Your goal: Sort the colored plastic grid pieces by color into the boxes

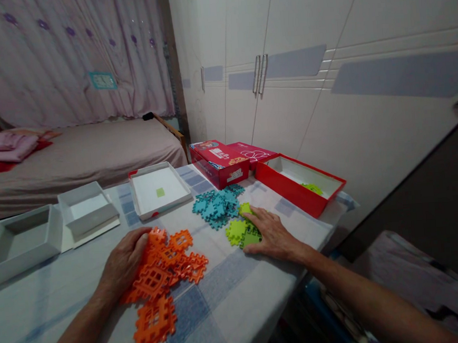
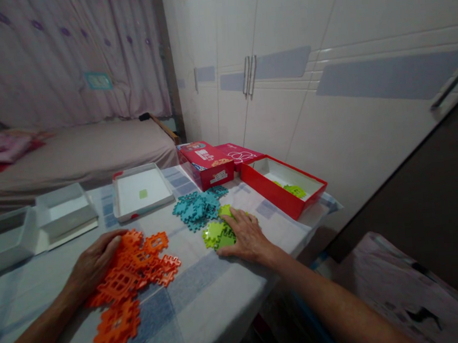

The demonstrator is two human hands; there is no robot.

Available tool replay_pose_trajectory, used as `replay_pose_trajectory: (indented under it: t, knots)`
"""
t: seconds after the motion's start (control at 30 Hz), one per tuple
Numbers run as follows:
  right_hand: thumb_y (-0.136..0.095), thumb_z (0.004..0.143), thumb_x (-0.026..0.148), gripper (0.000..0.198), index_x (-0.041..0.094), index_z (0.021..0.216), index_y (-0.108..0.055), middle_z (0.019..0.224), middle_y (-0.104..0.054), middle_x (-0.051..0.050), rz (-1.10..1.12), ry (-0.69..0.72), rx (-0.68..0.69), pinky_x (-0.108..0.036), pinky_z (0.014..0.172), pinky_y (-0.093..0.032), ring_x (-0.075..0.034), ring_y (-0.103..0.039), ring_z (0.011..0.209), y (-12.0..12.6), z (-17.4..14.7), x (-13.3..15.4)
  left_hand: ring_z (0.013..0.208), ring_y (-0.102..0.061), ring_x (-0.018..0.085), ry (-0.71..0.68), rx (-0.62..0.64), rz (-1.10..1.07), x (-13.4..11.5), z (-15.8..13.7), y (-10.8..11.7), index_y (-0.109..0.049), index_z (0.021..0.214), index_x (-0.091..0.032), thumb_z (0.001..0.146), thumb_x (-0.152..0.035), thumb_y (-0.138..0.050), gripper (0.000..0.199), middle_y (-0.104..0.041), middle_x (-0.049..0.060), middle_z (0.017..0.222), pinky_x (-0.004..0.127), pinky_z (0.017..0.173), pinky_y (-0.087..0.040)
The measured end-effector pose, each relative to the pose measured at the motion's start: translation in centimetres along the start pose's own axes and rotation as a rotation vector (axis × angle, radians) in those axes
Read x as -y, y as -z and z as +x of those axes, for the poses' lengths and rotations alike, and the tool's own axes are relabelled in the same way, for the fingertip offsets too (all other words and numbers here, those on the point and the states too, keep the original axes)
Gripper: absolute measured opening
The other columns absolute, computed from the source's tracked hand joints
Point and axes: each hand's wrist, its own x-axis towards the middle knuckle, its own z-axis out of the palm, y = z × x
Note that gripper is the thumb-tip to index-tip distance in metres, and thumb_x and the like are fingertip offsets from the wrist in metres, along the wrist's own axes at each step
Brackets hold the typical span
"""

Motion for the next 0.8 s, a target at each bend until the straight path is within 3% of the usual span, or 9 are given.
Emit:
replay_pose_trajectory:
  t: [0.17, 0.37, 0.53, 0.63, 0.8]
  knots:
    - [-0.070, 0.073, 0.042, 0.061, 0.021, 0.127, -0.054, 0.131, -0.055, -0.012, 0.065, 0.077, -0.127, -0.048, 0.102, -0.037, -0.028, -0.048, 0.122, 0.2, -0.4, -0.5, 0.102, -0.065, 0.025, 0.000, 0.008, 0.002, -0.4, 0.0, 0.1, -0.065, 0.102, -0.021, 0.083, -0.050, -0.036, 0.045, -0.070, 0.008, 0.109, 0.037, 0.095, -0.048]
    - [-0.067, 0.073, 0.021, 0.044, 0.019, 0.116, -0.059, 0.120, -0.058, -0.010, 0.163, 0.155, -0.259, -0.042, 0.100, -0.043, -0.024, -0.052, 0.114, -0.5, -0.4, -0.6, 0.103, -0.065, 0.024, -0.014, 0.009, 0.008, 0.1, 0.1, -0.1, -0.065, 0.103, -0.022, 0.083, -0.049, -0.036, 0.045, -0.070, 0.007, 0.109, 0.036, 0.096, -0.047]
    - [-0.064, 0.073, 0.018, 0.037, 0.022, 0.110, -0.059, 0.113, -0.061, -0.008, 0.240, 0.203, -0.347, -0.040, 0.097, -0.045, -0.023, -0.055, 0.110, -0.5, -0.3, -0.9, 0.101, -0.065, 0.024, -0.024, -0.005, 0.011, 0.9, 0.2, -0.3, -0.066, 0.102, -0.023, 0.084, -0.050, -0.038, 0.043, -0.071, 0.005, 0.109, 0.035, 0.095, -0.048]
    - [-0.055, 0.076, 0.016, 0.029, 0.022, 0.104, -0.061, 0.104, -0.064, -0.006, 0.329, 0.139, -0.454, -0.038, 0.091, -0.048, -0.021, -0.059, 0.101, -0.1, 0.0, -1.4, 0.102, -0.065, 0.024, -0.022, 0.004, 0.005, 0.9, 0.2, -0.3, -0.066, 0.103, -0.023, 0.084, -0.051, -0.037, 0.044, -0.070, 0.006, 0.110, 0.036, 0.096, -0.047]
    - [-0.054, 0.074, 0.021, 0.026, 0.022, 0.098, -0.064, 0.096, -0.067, -0.004, 0.474, -0.089, -0.576, -0.035, 0.082, -0.050, -0.020, -0.063, 0.089, 0.7, 1.0, -2.7, 0.104, -0.064, 0.024, -0.027, 0.001, -0.006, 1.0, 0.1, -0.4, -0.065, 0.104, -0.024, 0.084, -0.052, -0.038, 0.044, -0.070, 0.005, 0.111, 0.035, 0.096, -0.048]
